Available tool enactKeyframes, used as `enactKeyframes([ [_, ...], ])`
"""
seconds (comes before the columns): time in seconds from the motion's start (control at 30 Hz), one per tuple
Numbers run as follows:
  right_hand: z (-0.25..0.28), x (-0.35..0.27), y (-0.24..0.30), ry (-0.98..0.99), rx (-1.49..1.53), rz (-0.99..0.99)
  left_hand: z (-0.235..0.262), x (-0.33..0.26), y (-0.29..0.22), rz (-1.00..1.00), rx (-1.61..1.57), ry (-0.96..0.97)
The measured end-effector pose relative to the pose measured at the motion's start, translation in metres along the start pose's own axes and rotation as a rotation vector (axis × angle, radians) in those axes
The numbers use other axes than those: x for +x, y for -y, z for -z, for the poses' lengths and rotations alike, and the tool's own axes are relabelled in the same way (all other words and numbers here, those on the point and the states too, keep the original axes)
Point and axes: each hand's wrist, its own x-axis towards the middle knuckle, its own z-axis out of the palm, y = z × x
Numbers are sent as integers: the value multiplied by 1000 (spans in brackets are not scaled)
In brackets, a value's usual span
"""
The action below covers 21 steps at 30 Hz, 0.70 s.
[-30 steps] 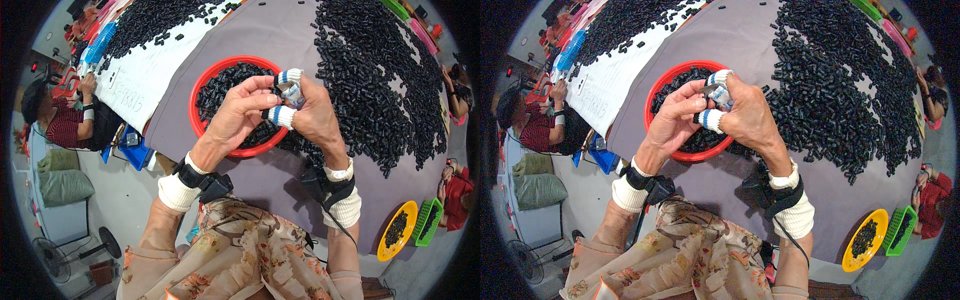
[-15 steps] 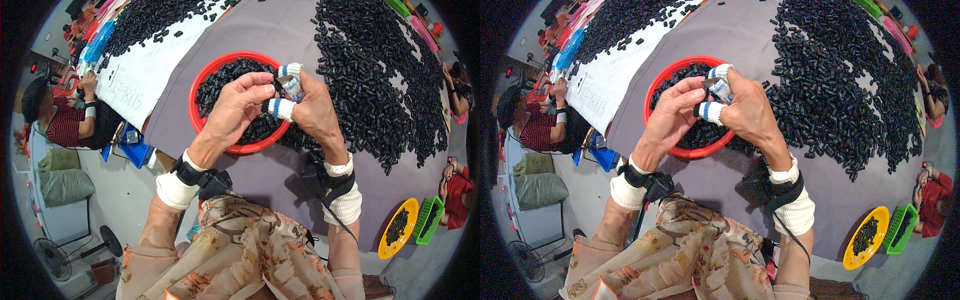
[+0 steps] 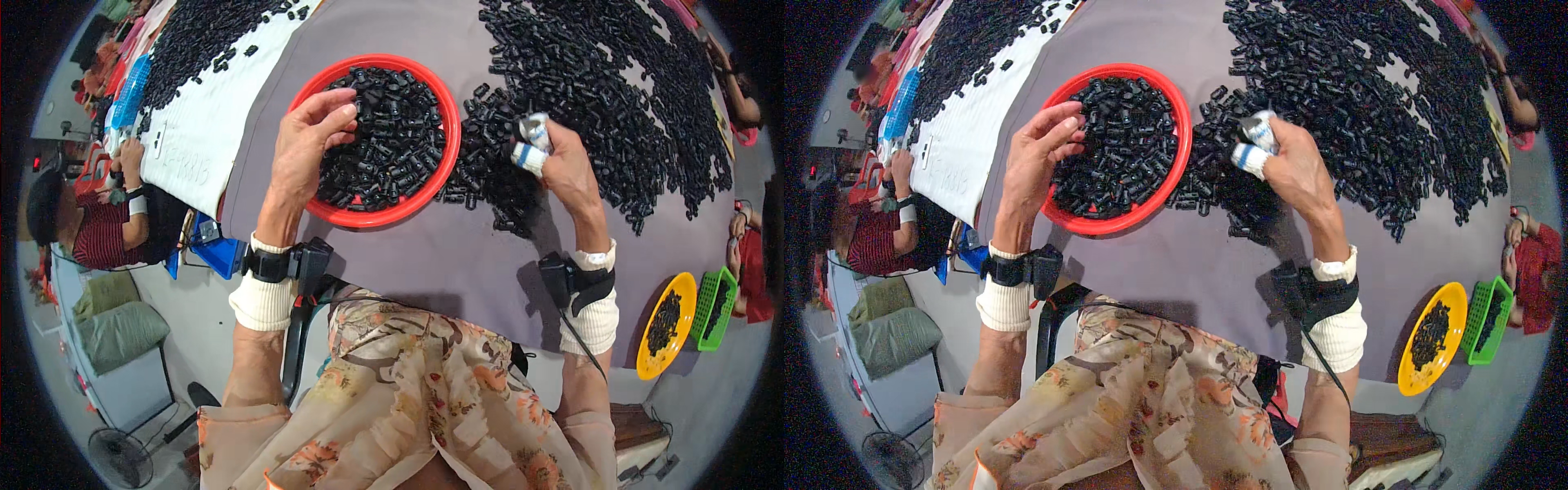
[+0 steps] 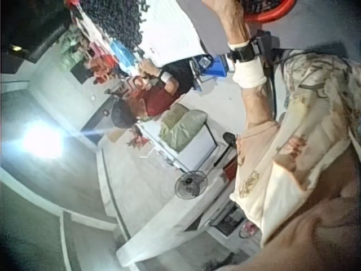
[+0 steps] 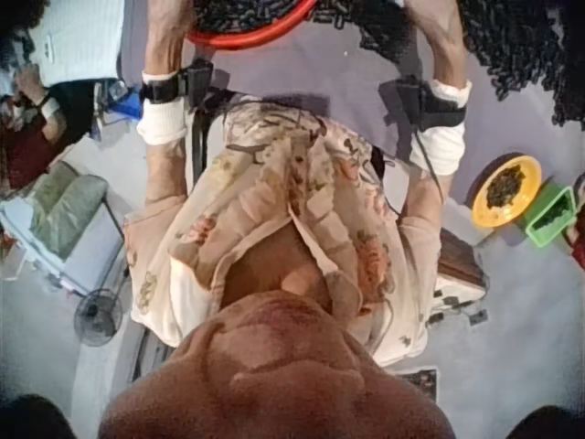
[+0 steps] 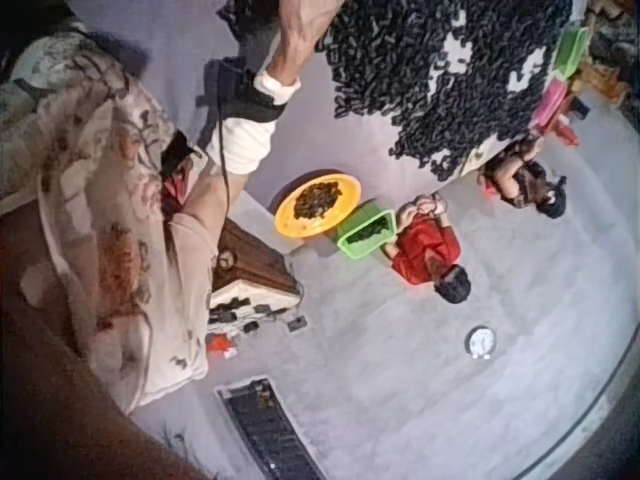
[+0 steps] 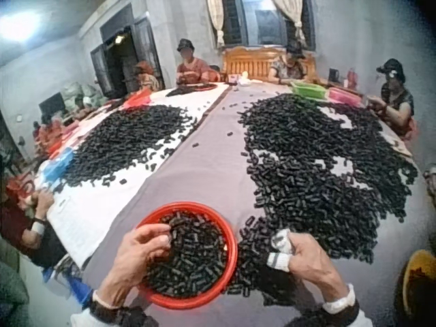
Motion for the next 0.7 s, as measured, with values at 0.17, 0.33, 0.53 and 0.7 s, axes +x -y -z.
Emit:
enactKeyframes([
  [0.17,13,-33,-39,8,-175,-48,-27,-12,7,58,7,209],
  [0.33,14,-58,-51,-44,-113,-109,-68,-25,16,90,108,403],
  [0.53,3,-88,-64,-10,-66,-122,-85,-35,16,80,393,546],
  [0.7,-4,-79,-52,-7,-432,-4,-81,-29,15,88,305,499],
])
